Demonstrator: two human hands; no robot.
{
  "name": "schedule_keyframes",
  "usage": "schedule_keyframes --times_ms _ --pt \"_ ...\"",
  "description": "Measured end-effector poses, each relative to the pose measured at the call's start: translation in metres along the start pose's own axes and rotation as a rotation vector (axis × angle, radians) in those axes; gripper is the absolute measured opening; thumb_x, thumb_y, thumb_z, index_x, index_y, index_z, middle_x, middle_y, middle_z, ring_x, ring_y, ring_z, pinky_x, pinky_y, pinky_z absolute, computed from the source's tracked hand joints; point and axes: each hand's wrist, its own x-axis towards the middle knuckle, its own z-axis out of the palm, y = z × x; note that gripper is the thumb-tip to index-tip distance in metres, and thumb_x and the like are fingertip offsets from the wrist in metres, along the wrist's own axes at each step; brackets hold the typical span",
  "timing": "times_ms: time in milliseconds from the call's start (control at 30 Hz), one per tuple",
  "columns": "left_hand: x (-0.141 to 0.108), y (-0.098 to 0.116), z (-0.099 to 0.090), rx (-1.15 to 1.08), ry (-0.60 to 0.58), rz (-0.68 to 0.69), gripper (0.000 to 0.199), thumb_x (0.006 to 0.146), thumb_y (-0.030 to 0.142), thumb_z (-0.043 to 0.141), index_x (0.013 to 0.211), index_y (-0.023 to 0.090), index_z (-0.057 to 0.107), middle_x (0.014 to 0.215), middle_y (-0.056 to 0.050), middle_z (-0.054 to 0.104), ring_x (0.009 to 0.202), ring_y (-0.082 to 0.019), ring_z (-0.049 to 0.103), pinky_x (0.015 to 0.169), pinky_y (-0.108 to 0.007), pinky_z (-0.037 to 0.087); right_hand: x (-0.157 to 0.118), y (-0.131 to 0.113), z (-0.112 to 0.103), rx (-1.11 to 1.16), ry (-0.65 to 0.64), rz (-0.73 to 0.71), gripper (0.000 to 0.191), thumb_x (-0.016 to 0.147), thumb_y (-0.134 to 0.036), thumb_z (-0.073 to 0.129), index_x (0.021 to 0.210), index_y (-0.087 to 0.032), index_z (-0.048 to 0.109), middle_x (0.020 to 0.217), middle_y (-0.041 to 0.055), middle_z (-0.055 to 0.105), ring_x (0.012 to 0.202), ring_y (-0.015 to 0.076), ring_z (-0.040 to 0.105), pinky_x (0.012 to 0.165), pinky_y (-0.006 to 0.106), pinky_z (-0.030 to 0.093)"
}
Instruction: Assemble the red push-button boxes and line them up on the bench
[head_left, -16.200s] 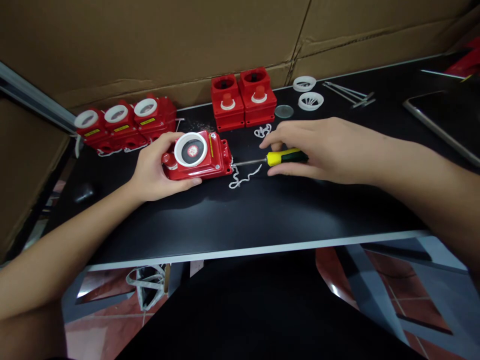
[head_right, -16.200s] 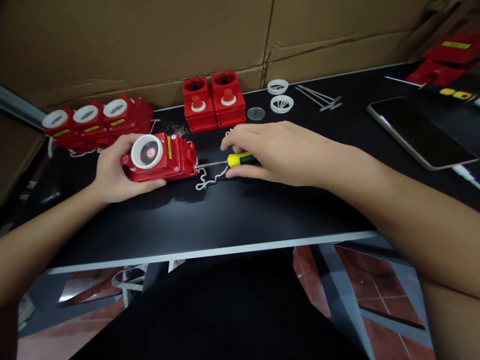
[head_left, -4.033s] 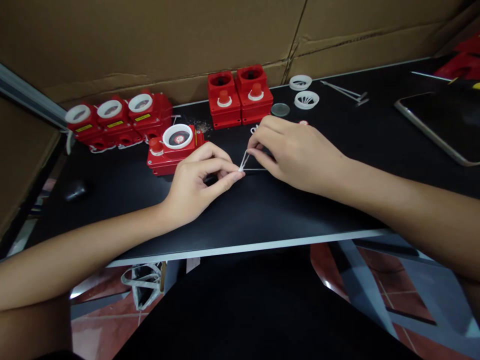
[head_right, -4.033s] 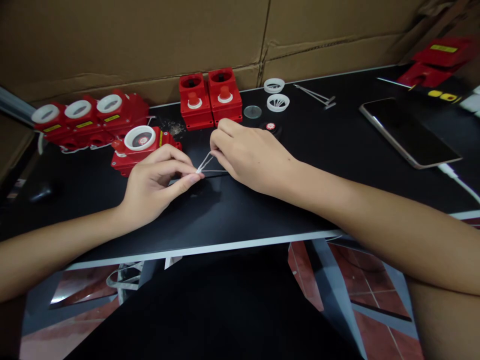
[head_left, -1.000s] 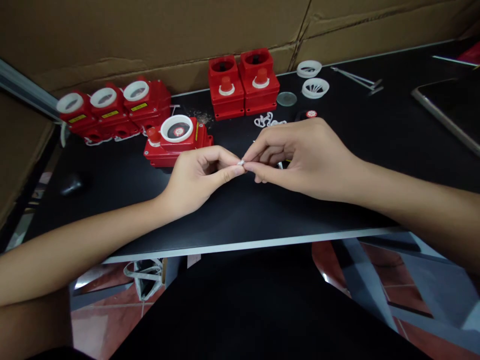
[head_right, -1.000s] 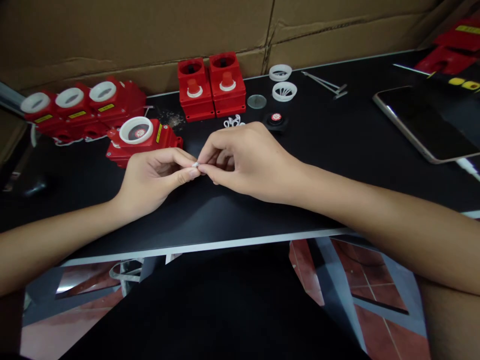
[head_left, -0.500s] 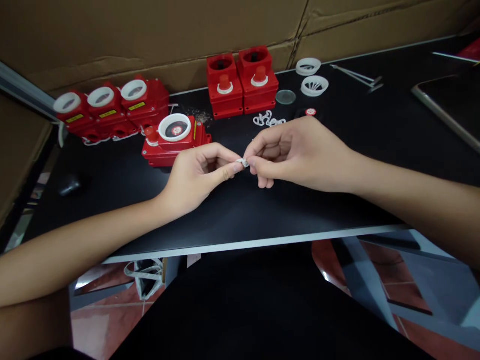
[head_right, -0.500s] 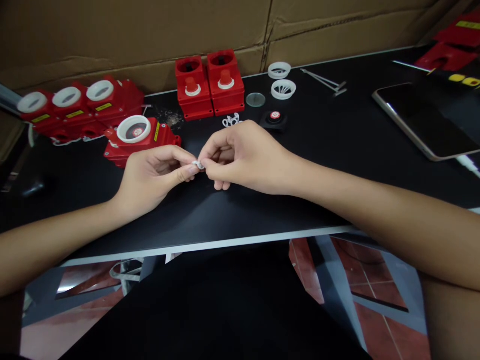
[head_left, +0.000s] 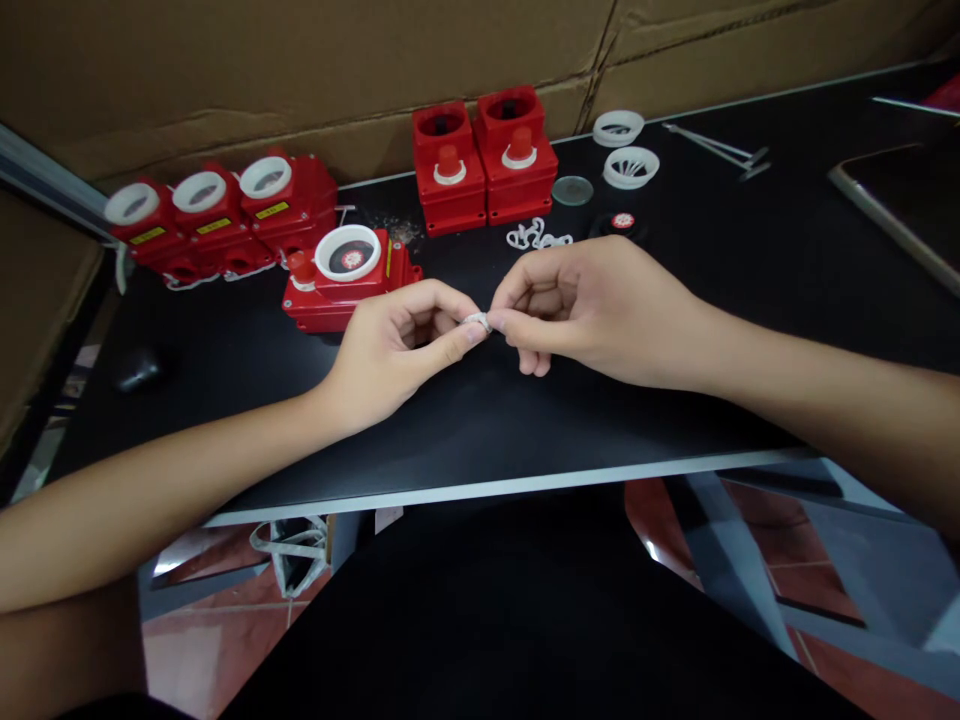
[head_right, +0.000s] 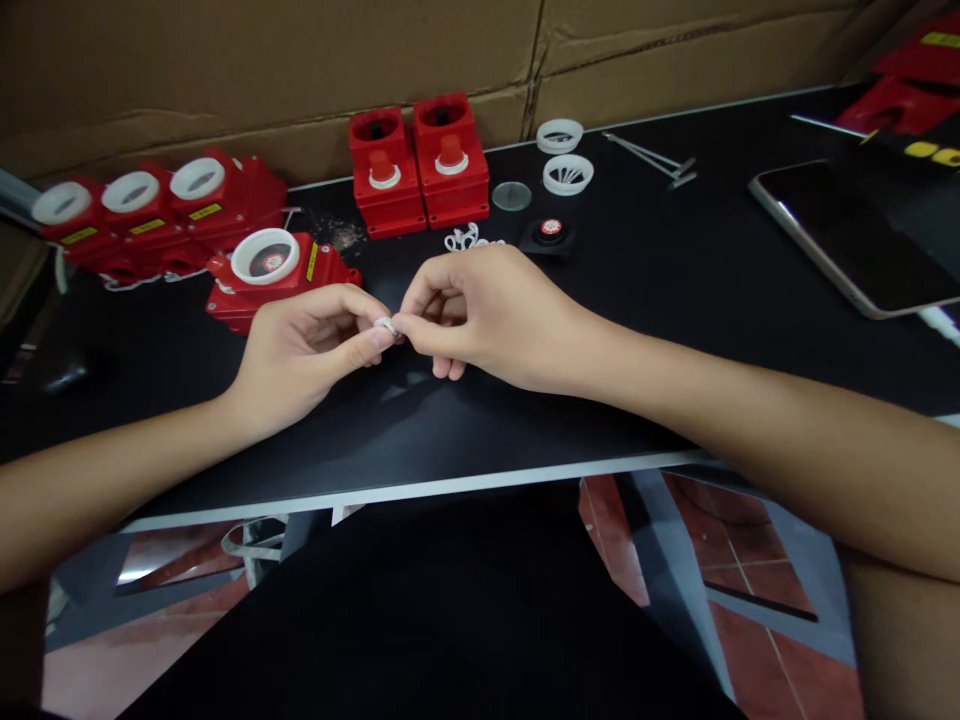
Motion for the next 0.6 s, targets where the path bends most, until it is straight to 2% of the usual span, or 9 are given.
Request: schedule_keyframes --times_ms 233,400,600 --pt "0.0023 -0.0005 -0.0020 -0.032 -0.043 -0.005 0.054 0.095 0.071 0.100 0.095 0.019 0.083 0.087 -0.004 0.078 0.075 -0.015 0.067 0.067 -0.028 0.057 -0.0016 0.0022 0.0014 -0.063 0.005 -0.069 0.015 0.104 -0.016 0.081 0.092 -0.020 0.072 0.070 -0.0039 0.076 0.061 0.0081 0.074 0.062 0.020 0.059" --pt "0.0029 0.0012 -0.0026 -0.052 -0.039 -0.028 0.056 0.093 0.072 0.101 0.094 0.019 0.082 0.092 -0.006 0.081 0.076 -0.016 0.072 0.069 -0.028 0.061 -0.0032 0.0024 0.0020 -0.134 -0.018 -0.139 0.009 0.105 -0.022 0.077 0.097 -0.023 0.072 0.074 -0.0034 0.078 0.065 0.0102 0.076 0.062 0.024 0.058" --pt "0.0042 0.0003 -0.0019 -0.063 -0.046 -0.015 0.060 0.094 0.076 0.099 0.094 0.019 0.081 0.091 -0.005 0.081 0.074 -0.015 0.071 0.069 -0.027 0.061 -0.0032 0.0024 0.0025 -0.216 0.014 -0.228 0.013 0.106 -0.027 0.073 0.093 -0.024 0.071 0.078 -0.0031 0.078 0.064 0.0109 0.074 0.062 0.029 0.054"
